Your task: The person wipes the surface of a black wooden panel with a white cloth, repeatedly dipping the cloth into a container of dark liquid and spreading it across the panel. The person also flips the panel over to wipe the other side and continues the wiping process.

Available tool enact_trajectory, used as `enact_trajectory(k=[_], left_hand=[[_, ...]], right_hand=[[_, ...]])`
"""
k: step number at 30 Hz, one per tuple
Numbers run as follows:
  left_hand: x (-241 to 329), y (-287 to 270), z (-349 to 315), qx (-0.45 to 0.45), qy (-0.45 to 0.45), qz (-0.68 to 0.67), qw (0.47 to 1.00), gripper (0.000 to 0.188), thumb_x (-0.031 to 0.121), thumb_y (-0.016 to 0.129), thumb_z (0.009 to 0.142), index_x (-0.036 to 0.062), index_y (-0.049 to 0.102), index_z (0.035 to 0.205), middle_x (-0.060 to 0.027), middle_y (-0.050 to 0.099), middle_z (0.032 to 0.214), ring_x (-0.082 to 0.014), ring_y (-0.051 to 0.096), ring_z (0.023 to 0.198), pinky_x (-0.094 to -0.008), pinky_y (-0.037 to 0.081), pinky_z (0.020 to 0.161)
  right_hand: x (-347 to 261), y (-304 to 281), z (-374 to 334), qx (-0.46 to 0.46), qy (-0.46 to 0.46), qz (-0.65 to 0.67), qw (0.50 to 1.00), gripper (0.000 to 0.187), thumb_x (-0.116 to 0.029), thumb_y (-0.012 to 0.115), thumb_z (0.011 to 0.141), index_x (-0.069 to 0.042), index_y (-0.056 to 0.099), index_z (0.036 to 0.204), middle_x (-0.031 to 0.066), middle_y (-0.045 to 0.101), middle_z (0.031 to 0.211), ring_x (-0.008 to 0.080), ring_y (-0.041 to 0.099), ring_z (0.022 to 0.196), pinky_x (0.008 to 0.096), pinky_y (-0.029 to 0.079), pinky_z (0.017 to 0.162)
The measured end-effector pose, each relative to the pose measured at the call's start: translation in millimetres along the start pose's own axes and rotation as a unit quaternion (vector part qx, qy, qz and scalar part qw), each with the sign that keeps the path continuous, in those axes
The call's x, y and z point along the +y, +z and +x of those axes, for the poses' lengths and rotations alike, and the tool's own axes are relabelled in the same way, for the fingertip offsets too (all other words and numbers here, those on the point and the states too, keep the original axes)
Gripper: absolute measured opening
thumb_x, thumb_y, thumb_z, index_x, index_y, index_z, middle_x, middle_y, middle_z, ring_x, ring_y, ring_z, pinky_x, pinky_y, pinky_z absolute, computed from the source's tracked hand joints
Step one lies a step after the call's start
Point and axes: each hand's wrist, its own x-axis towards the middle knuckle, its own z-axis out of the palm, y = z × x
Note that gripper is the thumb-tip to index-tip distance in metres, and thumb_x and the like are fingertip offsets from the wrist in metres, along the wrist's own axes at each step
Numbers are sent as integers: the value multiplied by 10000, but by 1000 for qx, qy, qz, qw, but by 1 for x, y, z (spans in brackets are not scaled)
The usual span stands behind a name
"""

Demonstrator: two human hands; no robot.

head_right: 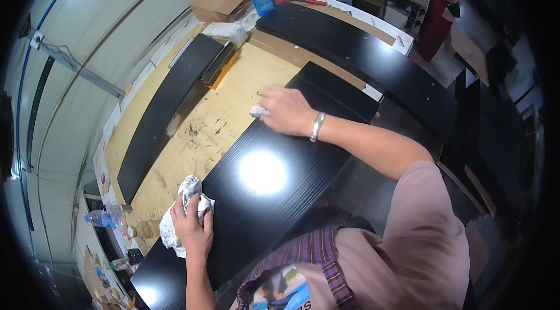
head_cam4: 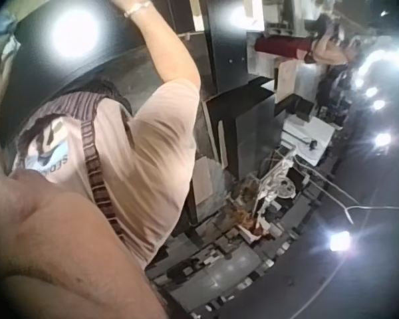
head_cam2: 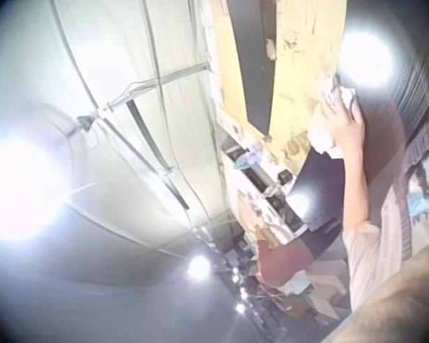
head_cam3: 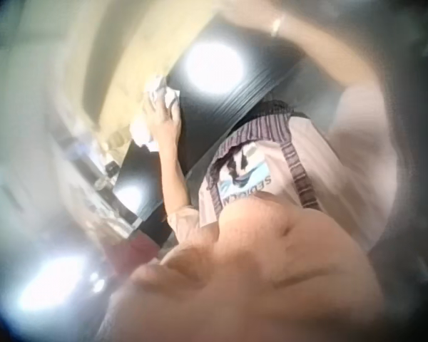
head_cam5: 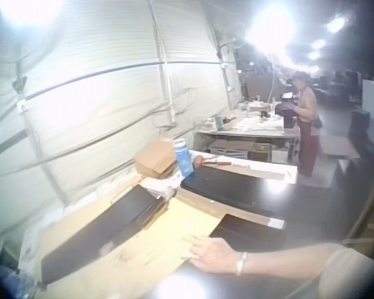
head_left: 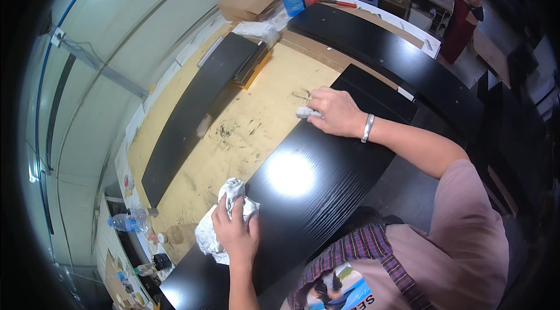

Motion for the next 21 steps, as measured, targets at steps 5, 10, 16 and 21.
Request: enact_trajectory(k=[5,10,16,21], left_hand=[[11,10,5,3,6,58,998,502,107,735,768,58,633,1258,-246,529,1383,-448,511,1202,-536,444,1022],[17,13,6,-5,-10,80,997,508,95,725,787,41,617,1281,-255,522,1387,-460,504,1213,-541,435,1030],[17,13,7,3,-1,82,997,485,91,724,800,42,623,1272,-258,525,1377,-473,500,1217,-545,434,1029],[16,16,7,8,-9,64,998,452,106,716,817,56,635,1259,-257,534,1358,-479,507,1205,-545,439,1019]], right_hand=[[119,-44,2,48,191,-147,969,181,-226,732,817,-47,746,840,100,663,893,303,653,914,428,556,792],[89,-53,-2,47,157,-18,986,214,-260,751,825,-51,761,865,78,666,892,273,641,953,421,536,818],[112,-65,5,12,197,-54,979,191,-209,758,816,-54,765,927,73,658,880,267,631,972,412,532,830],[120,-58,-9,-17,116,99,988,229,-283,728,881,-79,770,979,67,692,1003,278,597,1064,404,488,941]])
